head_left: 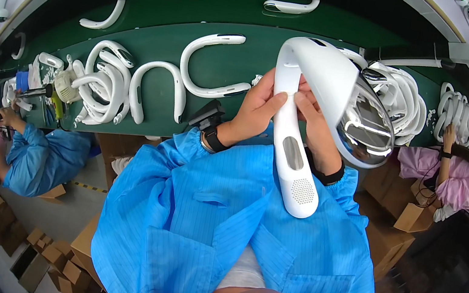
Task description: Assembling handheld neck massagers by attaching small white clips or components to the white curved bodies.
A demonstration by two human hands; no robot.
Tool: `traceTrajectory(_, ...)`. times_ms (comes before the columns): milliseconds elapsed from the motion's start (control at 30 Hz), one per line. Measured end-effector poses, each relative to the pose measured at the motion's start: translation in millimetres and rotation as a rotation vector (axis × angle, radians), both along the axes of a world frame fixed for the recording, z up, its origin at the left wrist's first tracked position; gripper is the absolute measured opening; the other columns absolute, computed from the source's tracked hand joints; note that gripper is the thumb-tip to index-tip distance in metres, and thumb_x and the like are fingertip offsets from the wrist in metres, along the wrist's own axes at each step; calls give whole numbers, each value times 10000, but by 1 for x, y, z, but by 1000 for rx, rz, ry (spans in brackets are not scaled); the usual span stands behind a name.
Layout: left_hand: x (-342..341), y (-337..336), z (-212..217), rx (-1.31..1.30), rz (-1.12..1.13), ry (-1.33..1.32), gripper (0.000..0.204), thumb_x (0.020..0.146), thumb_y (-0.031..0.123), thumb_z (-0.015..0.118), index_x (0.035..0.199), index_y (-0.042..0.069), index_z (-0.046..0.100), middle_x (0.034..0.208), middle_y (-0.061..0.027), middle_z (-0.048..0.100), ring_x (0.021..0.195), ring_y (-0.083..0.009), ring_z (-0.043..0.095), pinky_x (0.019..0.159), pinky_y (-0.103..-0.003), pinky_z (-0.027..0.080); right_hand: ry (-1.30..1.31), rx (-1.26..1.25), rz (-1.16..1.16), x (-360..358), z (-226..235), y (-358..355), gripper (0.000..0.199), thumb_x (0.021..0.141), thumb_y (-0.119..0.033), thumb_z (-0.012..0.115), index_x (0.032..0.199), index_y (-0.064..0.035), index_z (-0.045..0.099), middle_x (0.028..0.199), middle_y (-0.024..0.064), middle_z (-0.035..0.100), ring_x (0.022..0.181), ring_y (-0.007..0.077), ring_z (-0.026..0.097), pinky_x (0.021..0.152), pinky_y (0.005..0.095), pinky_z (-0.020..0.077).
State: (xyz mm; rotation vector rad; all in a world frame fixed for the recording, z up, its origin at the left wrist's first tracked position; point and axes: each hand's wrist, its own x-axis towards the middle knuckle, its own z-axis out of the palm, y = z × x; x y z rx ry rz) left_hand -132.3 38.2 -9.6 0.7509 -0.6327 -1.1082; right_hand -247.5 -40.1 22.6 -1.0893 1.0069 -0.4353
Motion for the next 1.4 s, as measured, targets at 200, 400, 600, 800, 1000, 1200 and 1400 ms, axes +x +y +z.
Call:
traceTrajectory(200, -7, -12, -1, 9, -103, 158, 530, 882, 45, 500, 1365, 21, 282, 1294, -109, 456, 1167, -194, 466, 989, -327, 366, -110, -250, 44, -43, -72, -5, 269, 859, -106, 557, 1114, -22, 545, 957, 80, 606, 834, 148, 592, 695, 257, 493)
traceTrajectory(400, -30, -24, 16, 192, -117, 186, 486, 852, -24, 493, 1306, 15, 324, 1135, -125, 550, 1031, -209, 572, 870, -324, 479, -235, -46, -120, -33, 18, -16, 406, 726, -19, 664, 1103, -30, 516, 915, 77, 635, 815, 136, 599, 693, 276, 494)
traceTrajectory(600, -78, -78, 7, 217, -234, 126, 489, 805, -81, 543, 1269, -11, 405, 1220, -134, 536, 1098, -223, 545, 935, -351, 451, -342, 48, -261, -92, 3, -56, 326, 710, -12, 642, 1001, -66, 505, 723, 24, 608, 647, 90, 572, 544, 215, 426)
traceTrajectory(800, -148, -156, 30, 129, -408, 367, 386, 933, 163, 456, 1277, -4, 407, 1218, -154, 525, 1098, -247, 547, 940, -382, 464, -309, -98, -318, -169, 25, -105, 346, 809, -65, 617, 1128, -27, 488, 905, 79, 629, 727, 108, 598, 613, 213, 469)
traceTrajectory(1000, -221, -239, 40, 198, -644, 67, 561, 870, 48, 517, 1371, 2, 268, 1396, -158, 341, 1233, -229, 404, 988, -350, 370, -355, 65, -477, -255, 5, -176, 215, 812, -48, 594, 1010, 37, 588, 865, 95, 643, 727, 129, 617, 658, 245, 503)
traceTrajectory(1200, -178, -262, 58, 250, -358, -216, 435, 882, 106, 526, 1276, -36, 409, 1132, -182, 577, 953, -249, 618, 781, -301, 520, -243, -199, -650, -387, -46, -305, 172, 808, -98, 588, 947, 3, 610, 733, 43, 621, 545, 101, 551, 503, 229, 443)
traceTrajectory(1400, -60, -235, 17, 590, 76, -458, 318, 885, 141, 549, 1166, -4, 520, 983, -112, 643, 804, -163, 629, 673, -247, 509, 80, -369, -902, -508, -135, -448, 210, 741, -63, 657, 918, 47, 633, 762, 62, 641, 594, 126, 577, 521, 248, 451)
